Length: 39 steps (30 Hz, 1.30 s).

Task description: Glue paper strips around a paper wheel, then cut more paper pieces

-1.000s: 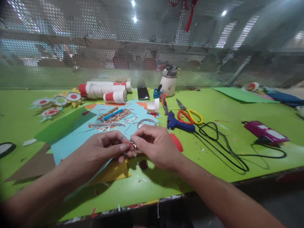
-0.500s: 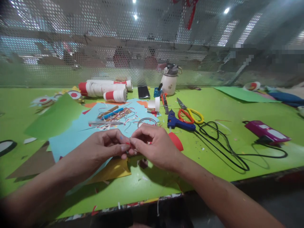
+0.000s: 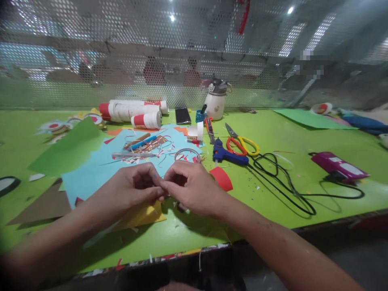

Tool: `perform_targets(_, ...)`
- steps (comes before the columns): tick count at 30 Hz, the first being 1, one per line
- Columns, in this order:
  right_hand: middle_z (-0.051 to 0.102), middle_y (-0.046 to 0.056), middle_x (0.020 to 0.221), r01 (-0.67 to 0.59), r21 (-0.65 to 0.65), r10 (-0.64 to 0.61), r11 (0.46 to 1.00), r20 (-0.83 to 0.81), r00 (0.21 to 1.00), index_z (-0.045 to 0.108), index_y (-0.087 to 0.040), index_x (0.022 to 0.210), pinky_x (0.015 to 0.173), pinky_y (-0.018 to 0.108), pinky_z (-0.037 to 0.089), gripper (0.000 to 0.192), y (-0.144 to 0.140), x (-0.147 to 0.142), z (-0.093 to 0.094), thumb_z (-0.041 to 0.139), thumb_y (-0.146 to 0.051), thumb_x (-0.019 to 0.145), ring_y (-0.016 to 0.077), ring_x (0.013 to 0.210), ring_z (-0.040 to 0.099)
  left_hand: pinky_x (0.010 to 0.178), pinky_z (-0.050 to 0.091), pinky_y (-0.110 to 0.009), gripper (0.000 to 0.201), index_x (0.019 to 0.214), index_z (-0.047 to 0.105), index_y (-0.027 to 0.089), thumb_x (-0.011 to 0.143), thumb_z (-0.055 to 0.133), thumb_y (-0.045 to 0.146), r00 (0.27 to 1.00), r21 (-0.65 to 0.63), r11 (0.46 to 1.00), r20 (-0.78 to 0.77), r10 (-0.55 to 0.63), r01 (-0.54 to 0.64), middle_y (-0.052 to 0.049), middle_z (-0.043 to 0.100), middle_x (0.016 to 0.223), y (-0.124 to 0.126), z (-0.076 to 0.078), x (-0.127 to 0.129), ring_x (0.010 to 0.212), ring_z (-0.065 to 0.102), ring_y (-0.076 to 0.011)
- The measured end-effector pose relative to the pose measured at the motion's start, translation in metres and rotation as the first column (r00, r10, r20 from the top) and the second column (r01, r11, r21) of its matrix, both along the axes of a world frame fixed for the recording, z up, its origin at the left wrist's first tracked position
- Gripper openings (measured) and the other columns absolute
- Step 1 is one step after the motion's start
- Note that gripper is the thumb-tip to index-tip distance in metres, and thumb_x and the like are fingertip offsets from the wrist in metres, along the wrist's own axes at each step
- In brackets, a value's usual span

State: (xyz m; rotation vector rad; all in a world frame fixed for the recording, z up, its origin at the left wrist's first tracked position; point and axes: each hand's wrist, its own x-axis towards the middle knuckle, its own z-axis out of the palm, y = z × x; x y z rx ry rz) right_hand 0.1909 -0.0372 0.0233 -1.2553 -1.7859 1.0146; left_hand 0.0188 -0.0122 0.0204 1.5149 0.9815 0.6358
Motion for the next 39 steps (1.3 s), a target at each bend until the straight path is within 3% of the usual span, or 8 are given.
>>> perform_targets(6,0.060,0.000,0.067,-0.018,-0.067,0.004,0.998,-0.209,0.978,0.060,-0.016,0.073,0.055,0.025,0.045,0.014,0.002,0.003,0.000,0.065,-0.026,0.081,0.0123,0.060,0.057,0.059,0.044,-0.025,0.021,0.078,0.058,0.016,0.067,0.074,0.023,0.983,-0.139,0.990,0.182,0.020,0.006,-0.001,0.066,0.064,0.000,0.007,0.001,0.062,0.060,-0.0139)
perform_targets(12,0.058,-0.004,0.060,0.004,-0.151,-0.062,0.989,-0.382,0.922,0.060,-0.016,0.073,0.050,0.021,0.043,0.019,0.003,0.004,0.000,0.070,-0.031,0.079,0.0082,0.053,0.052,0.060,0.042,-0.024,0.015,0.077,0.067,0.013,0.074,0.072,0.027,0.972,-0.223,0.974,0.236,0.015,0.039,-0.005,0.068,0.072,0.001,0.002,0.000,0.063,0.057,-0.0117)
perform_targets(23,0.061,-0.004,0.060,0.044,-0.188,-0.118,0.981,-0.403,0.908,0.056,-0.018,0.069,0.050,0.022,0.047,0.027,0.001,0.001,0.001,0.073,-0.039,0.076,0.0098,0.054,0.059,0.058,0.041,-0.021,0.016,0.077,0.072,0.014,0.074,0.074,0.029,0.938,-0.306,0.949,0.344,0.041,0.070,-0.006,0.070,0.075,0.000,-0.005,0.001,0.066,0.058,-0.0118)
perform_targets(32,0.057,-0.005,0.057,0.078,-0.172,-0.139,0.982,-0.375,0.917,0.057,-0.018,0.067,0.048,0.021,0.044,0.026,0.002,-0.001,0.000,0.070,-0.038,0.078,0.0078,0.049,0.052,0.056,0.039,-0.021,0.017,0.069,0.066,0.013,0.072,0.075,0.027,0.936,-0.337,0.942,0.332,0.116,0.003,-0.005,0.068,0.067,-0.001,-0.002,0.005,0.059,0.054,-0.0097)
perform_targets(39,0.057,-0.002,0.067,0.253,-0.020,-0.244,0.967,-0.342,0.907,0.064,-0.018,0.077,0.052,0.023,0.042,0.021,-0.001,0.028,0.005,0.061,-0.035,0.088,0.0095,0.057,0.050,0.056,0.038,-0.021,0.019,0.069,0.064,0.012,0.074,0.074,0.028,0.943,-0.315,0.949,0.309,0.126,-0.024,-0.003,0.066,0.065,0.001,-0.002,0.000,0.055,0.050,-0.0073)
